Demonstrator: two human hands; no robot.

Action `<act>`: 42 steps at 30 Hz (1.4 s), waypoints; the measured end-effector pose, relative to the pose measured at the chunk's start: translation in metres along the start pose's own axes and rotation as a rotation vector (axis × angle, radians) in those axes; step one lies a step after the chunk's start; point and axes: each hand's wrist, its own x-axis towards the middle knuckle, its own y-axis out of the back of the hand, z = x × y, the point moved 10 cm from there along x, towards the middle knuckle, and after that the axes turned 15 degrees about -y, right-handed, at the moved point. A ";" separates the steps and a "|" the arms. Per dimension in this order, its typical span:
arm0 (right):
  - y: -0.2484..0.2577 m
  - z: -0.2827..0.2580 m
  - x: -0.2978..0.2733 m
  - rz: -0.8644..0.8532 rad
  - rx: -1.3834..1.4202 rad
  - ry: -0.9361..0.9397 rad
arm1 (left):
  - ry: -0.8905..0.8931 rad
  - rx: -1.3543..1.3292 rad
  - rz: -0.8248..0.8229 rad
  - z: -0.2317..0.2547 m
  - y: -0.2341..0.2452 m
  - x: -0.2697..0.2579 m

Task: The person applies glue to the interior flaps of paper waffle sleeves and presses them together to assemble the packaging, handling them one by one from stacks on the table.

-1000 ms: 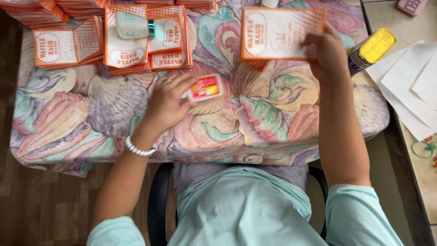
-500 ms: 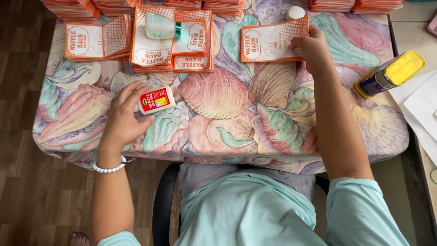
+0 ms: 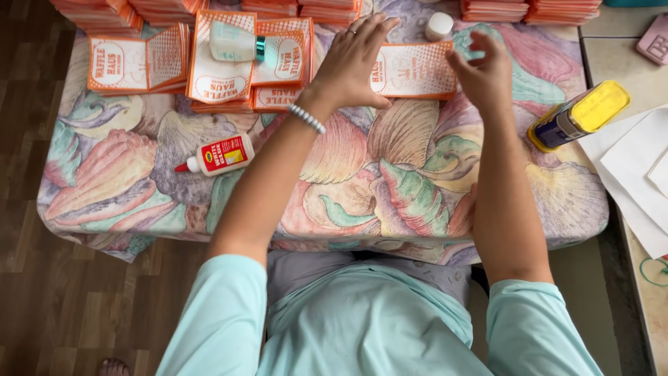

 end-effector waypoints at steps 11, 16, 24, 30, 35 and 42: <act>-0.014 0.037 0.025 0.053 0.062 -0.215 | 0.007 -0.065 -0.021 -0.029 -0.046 0.024; -0.005 0.017 0.008 0.133 0.124 -0.068 | 0.007 -0.061 0.002 -0.035 -0.055 0.021; -0.020 0.008 0.003 0.093 0.097 -0.040 | -0.069 -0.019 0.166 -0.034 -0.052 0.016; -0.011 -0.014 -0.011 -0.031 0.234 0.051 | -0.110 0.108 0.273 -0.032 -0.043 0.012; 0.011 -0.021 -0.021 -0.192 0.673 0.153 | -0.145 -0.227 0.634 -0.030 -0.008 -0.001; 0.033 -0.045 -0.043 -0.459 0.908 0.232 | -0.072 -1.032 0.906 -0.021 0.040 -0.025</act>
